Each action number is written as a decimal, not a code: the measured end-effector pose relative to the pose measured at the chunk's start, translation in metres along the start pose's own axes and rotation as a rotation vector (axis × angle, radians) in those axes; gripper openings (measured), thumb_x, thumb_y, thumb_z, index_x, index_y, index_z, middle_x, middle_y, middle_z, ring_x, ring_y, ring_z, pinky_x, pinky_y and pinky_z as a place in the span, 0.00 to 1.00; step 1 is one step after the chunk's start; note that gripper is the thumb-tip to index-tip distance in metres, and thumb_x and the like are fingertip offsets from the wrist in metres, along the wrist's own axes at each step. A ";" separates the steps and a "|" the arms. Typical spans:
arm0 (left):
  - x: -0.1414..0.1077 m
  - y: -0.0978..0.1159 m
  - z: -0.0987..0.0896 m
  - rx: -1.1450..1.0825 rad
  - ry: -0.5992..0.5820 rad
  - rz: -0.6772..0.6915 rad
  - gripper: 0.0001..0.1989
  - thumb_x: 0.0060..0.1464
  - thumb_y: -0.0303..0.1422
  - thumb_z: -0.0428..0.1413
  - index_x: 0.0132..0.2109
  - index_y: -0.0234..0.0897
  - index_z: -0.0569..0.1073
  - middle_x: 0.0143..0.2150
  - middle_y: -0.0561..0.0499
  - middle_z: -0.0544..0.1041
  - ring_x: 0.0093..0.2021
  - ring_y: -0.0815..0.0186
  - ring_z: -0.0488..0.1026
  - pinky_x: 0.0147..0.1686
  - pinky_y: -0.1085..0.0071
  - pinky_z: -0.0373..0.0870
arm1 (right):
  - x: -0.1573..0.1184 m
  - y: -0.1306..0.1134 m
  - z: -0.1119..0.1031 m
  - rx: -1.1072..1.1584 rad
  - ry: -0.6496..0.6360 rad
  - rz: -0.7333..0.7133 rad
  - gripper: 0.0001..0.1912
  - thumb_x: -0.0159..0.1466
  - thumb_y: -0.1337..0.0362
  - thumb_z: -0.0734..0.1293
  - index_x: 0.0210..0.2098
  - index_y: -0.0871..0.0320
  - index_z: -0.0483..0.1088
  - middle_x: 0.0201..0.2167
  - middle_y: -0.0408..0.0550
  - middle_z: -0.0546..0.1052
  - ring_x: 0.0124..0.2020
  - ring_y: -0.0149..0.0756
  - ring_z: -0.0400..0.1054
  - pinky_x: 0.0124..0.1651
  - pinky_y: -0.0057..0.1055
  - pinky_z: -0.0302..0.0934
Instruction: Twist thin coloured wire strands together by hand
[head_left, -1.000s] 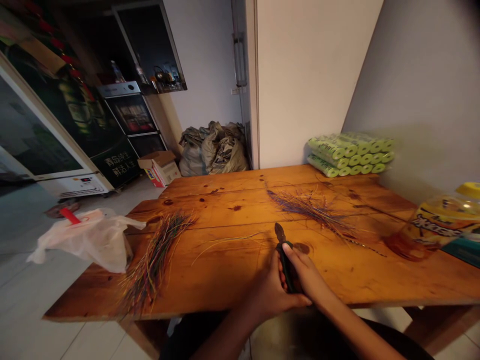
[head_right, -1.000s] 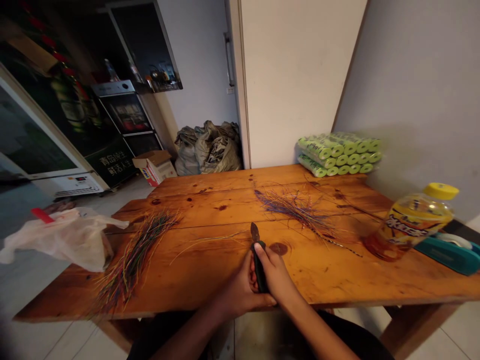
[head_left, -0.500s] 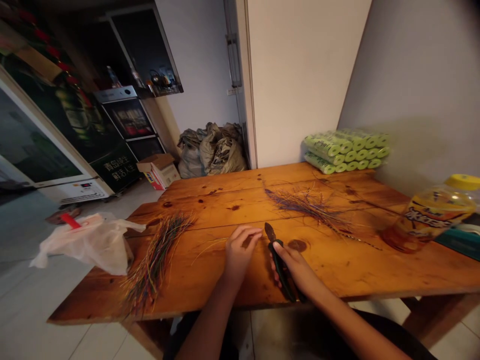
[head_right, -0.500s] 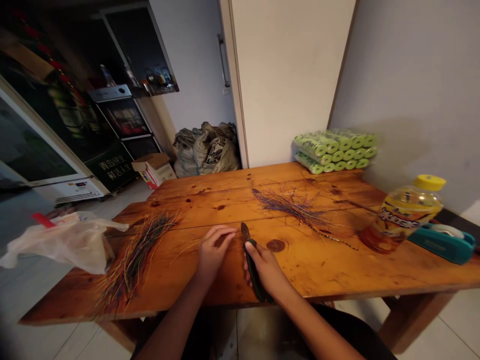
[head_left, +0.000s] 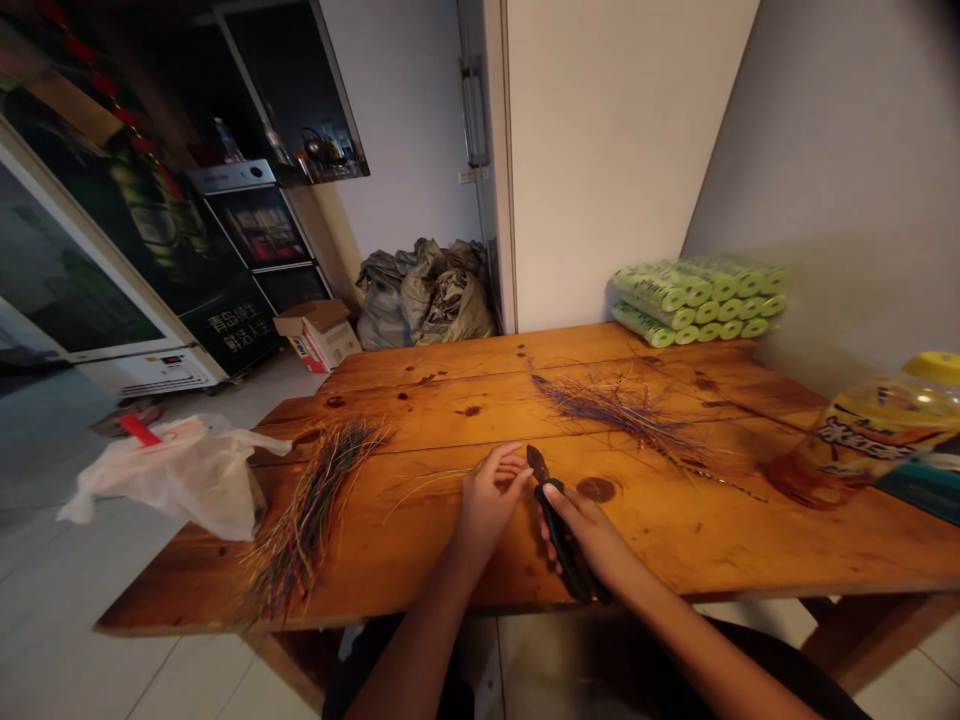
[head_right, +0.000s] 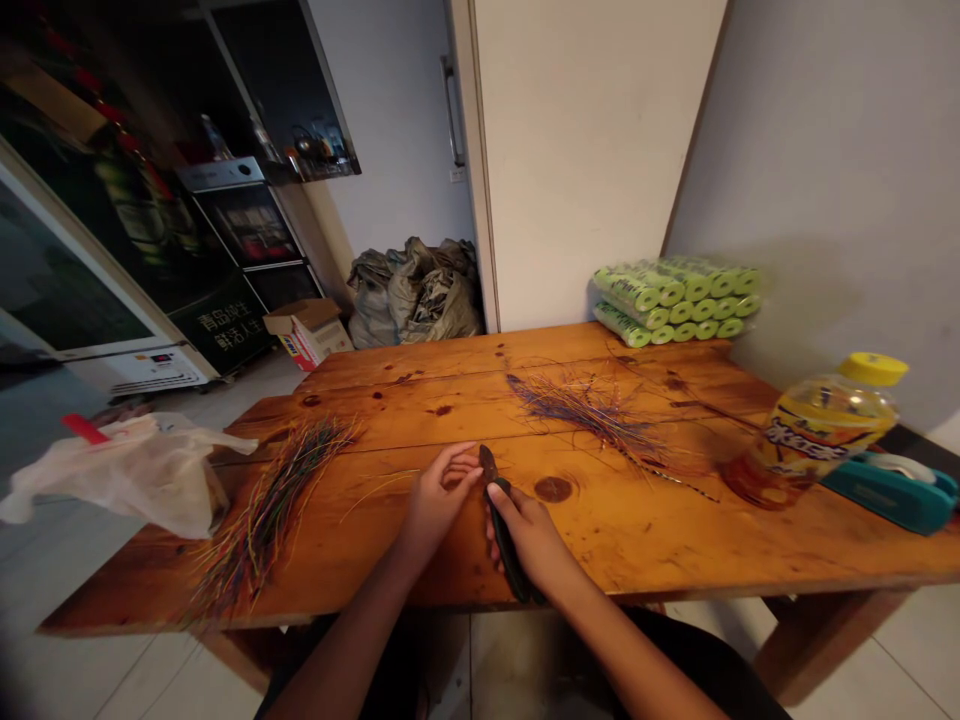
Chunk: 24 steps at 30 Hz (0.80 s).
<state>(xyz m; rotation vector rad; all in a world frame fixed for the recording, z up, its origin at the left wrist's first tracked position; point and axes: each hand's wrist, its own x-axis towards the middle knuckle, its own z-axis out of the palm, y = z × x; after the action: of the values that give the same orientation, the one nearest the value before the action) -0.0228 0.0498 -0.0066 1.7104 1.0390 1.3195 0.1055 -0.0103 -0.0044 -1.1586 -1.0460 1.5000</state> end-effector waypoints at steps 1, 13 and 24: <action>0.001 -0.002 0.001 -0.029 -0.006 -0.065 0.11 0.48 0.33 0.57 0.41 0.38 0.74 0.32 0.48 0.77 0.32 0.65 0.75 0.36 0.68 0.72 | 0.000 0.000 0.000 -0.007 0.004 -0.003 0.23 0.56 0.42 0.59 0.28 0.58 0.59 0.18 0.37 0.66 0.15 0.27 0.62 0.17 0.25 0.57; 0.005 0.002 -0.003 -0.307 -0.005 -0.388 0.09 0.38 0.34 0.61 0.26 0.33 0.73 0.19 0.54 0.72 0.21 0.71 0.68 0.26 0.74 0.65 | 0.001 -0.002 -0.006 0.013 0.048 0.058 0.22 0.56 0.43 0.60 0.27 0.58 0.60 0.18 0.38 0.67 0.14 0.27 0.62 0.16 0.25 0.58; 0.007 0.002 -0.008 -0.569 0.105 -0.507 0.14 0.35 0.35 0.64 0.30 0.31 0.74 0.25 0.52 0.74 0.25 0.74 0.69 0.29 0.76 0.65 | 0.002 -0.016 -0.025 0.292 0.132 0.150 0.21 0.61 0.46 0.58 0.29 0.59 0.67 0.23 0.46 0.74 0.20 0.30 0.68 0.24 0.27 0.65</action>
<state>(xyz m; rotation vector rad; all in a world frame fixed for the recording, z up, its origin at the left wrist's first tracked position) -0.0296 0.0563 -0.0006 0.8916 0.9514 1.2182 0.1323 -0.0028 0.0060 -1.1276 -0.6378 1.6070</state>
